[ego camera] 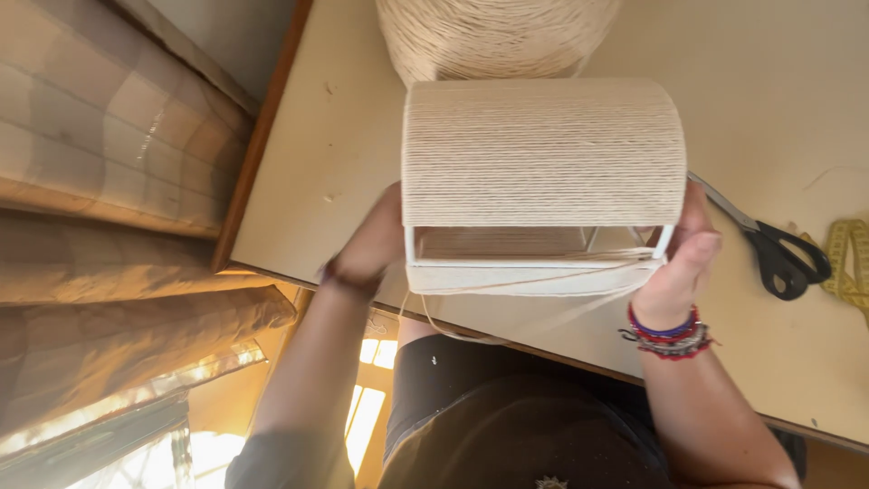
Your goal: Wrapping twine around a lampshade frame to create a textured surface
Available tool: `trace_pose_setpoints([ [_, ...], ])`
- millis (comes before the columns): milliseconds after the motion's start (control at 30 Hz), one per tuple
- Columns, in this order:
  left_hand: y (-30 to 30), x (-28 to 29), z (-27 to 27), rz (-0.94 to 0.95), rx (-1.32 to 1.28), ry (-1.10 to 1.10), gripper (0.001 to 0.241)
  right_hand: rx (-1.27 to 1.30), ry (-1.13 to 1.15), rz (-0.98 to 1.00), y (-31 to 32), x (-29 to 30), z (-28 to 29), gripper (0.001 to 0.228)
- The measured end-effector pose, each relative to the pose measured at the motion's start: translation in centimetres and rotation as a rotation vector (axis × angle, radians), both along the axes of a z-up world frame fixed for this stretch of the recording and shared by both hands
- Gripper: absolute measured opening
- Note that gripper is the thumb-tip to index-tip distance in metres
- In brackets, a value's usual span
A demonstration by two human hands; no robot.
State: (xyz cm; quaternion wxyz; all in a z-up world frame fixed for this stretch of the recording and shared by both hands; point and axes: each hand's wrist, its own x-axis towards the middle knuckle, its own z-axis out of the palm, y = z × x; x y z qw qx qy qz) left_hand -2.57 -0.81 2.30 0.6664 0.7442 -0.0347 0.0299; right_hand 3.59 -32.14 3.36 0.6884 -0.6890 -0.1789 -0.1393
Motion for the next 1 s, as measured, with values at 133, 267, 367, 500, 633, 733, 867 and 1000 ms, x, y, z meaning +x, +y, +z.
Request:
trace_pose_setpoints([
  [133, -2.2, -3.2, 3.1, 0.079, 0.062, -0.027, 0.028, -0.095, -0.169, -0.248, 0.4, -0.7, 0.5, 0.054],
  [267, -4.7, -5.8, 5.1, 0.229, -0.106, -0.017, 0.045, -0.146, -0.147, -0.27, 0.1, -1.0, 1.0, 0.041],
  [367, -5.1, -6.1, 4.6, 0.257, -0.083, -0.049, 0.03, -0.07, -0.029, -0.217, -0.7, -1.2, 1.0, 0.039],
  [500, -5.2, -6.2, 4.8, 0.305, -0.006, -0.051, 0.025, 0.248, 0.303, -0.081, -2.3, -1.1, 1.2, 0.037],
  [633, -7.8, -6.8, 4.3, 0.617, 0.227, -0.207, 0.023, 0.154, 0.329, 0.019, -3.8, -2.4, 3.8, 0.027],
  [733, -12.1, -7.2, 4.2, 0.744, 0.477, -0.471, 0.017, -0.164, 0.142, -0.048, -4.3, -3.6, 5.9, 0.015],
  [867, -19.0, -5.2, 5.9, -0.24, -0.8, 0.098, 0.037, -0.399, -0.076, -0.08, -4.8, -4.9, 7.8, 0.015],
  [1000, -21.5, -3.1, 4.9, -0.432, -1.556, 0.35, 0.056, -0.542, -0.262, -0.118, -7.0, -6.0, 8.1, 0.015],
])
